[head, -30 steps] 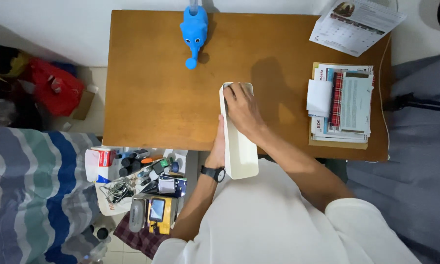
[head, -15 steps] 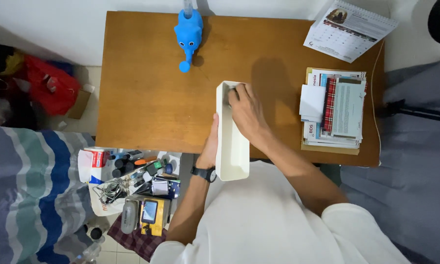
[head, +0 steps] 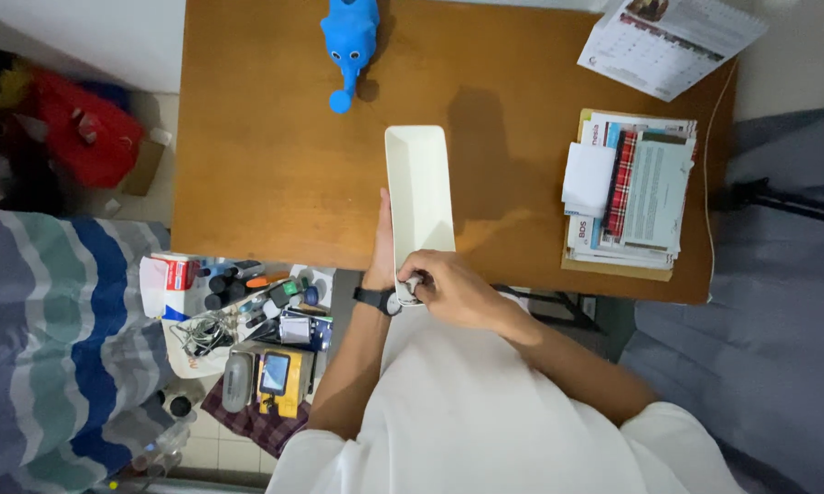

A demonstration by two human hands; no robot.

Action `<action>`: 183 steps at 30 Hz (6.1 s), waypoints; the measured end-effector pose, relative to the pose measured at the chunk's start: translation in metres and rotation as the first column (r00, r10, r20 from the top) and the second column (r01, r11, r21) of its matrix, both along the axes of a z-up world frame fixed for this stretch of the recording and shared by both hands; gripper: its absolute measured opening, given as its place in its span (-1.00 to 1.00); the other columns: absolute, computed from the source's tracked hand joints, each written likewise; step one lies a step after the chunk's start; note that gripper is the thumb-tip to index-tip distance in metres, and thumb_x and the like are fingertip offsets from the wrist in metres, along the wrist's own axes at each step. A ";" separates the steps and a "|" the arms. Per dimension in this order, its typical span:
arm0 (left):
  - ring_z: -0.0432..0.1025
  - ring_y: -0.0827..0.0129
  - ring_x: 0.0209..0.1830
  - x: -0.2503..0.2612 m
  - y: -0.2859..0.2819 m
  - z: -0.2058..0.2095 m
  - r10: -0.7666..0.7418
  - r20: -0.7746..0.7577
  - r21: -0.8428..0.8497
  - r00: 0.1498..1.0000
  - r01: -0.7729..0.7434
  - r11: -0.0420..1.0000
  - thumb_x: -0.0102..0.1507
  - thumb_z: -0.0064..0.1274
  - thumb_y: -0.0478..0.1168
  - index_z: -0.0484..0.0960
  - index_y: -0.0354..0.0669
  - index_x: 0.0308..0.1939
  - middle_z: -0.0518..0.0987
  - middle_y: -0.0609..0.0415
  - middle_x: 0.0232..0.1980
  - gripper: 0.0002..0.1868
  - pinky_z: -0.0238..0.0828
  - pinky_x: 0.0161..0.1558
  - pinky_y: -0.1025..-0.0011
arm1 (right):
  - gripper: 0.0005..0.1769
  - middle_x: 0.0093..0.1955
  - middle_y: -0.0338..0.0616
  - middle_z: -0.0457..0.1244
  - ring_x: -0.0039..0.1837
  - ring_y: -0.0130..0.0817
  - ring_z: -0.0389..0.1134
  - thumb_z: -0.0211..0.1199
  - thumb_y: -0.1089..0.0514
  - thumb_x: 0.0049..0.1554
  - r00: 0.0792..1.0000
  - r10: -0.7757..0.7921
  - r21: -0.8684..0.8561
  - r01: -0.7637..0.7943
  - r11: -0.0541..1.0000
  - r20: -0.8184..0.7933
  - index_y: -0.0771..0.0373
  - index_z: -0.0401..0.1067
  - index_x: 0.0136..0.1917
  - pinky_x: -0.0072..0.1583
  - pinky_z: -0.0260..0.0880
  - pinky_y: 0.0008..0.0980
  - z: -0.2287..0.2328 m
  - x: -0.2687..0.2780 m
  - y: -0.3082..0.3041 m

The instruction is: The person wipes the covers of several papers and notebooks with a cloth, then stacks them on the desk. They also wipe a white rectangular container and place it on the desk.

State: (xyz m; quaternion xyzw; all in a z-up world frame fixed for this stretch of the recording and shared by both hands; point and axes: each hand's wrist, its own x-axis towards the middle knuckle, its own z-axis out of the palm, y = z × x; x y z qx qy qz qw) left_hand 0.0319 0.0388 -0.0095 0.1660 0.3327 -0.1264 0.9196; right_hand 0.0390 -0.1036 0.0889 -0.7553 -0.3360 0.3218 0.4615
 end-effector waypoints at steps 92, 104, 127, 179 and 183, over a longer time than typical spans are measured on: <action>0.45 0.27 -0.24 -0.011 0.001 -0.044 -0.086 0.028 0.994 0.996 -0.037 -0.102 0.36 -0.03 -0.32 0.52 -0.40 -0.37 0.43 0.00 -0.42 -0.78 0.37 -0.06 0.50 | -0.67 0.13 -0.05 0.28 0.14 -0.05 0.38 0.25 0.24 -0.01 0.534 -0.341 0.380 0.041 0.924 0.773 0.22 0.48 0.08 0.20 0.41 -0.06 0.027 0.040 0.031; 0.38 0.45 -0.48 0.014 -0.001 0.052 0.298 0.096 0.517 0.950 -0.303 0.800 0.25 0.13 0.11 0.48 0.01 -0.48 0.48 0.21 -0.49 -0.64 0.25 -0.29 0.46 | -0.46 -0.48 -0.24 0.18 -0.38 -0.34 0.20 0.11 -0.10 0.37 0.754 -0.657 0.282 0.628 0.725 0.010 0.11 0.26 -0.42 -0.25 0.16 -0.35 -0.033 0.068 0.003; 0.15 0.66 -0.72 -0.005 0.035 0.037 0.252 0.168 0.857 0.953 -0.268 0.441 0.23 0.07 -0.14 0.34 0.06 -0.69 0.20 0.33 -0.69 -0.60 0.02 -0.60 0.65 | -0.56 -0.50 -0.10 0.14 -0.35 0.01 0.30 0.19 0.09 0.25 0.560 -0.419 0.120 0.493 0.862 0.714 0.11 0.23 -0.45 -0.25 0.24 -0.18 0.017 0.107 -0.044; 0.34 0.36 -0.43 0.005 -0.008 0.046 0.004 0.221 0.913 0.975 -0.208 0.351 0.50 -0.36 0.09 0.49 -0.10 -0.52 0.43 0.11 -0.50 -0.40 0.24 -0.17 0.44 | -0.95 -0.35 -0.07 0.23 -0.26 -0.23 0.30 0.22 0.27 0.08 0.790 -0.606 0.521 0.478 0.707 0.097 0.22 0.46 -0.23 -0.13 0.28 -0.27 0.016 0.088 -0.008; 0.39 0.34 -0.38 0.008 -0.020 0.075 -0.059 0.271 0.924 0.961 -0.243 0.294 0.50 -0.37 0.07 0.53 -0.08 -0.54 0.43 0.15 -0.49 -0.39 0.28 -0.07 0.44 | -0.92 -0.36 -0.10 0.22 -0.27 -0.12 0.32 0.21 0.34 0.02 0.800 -0.543 0.495 0.374 0.784 0.254 0.20 0.45 -0.25 -0.13 0.32 -0.25 0.022 0.073 0.000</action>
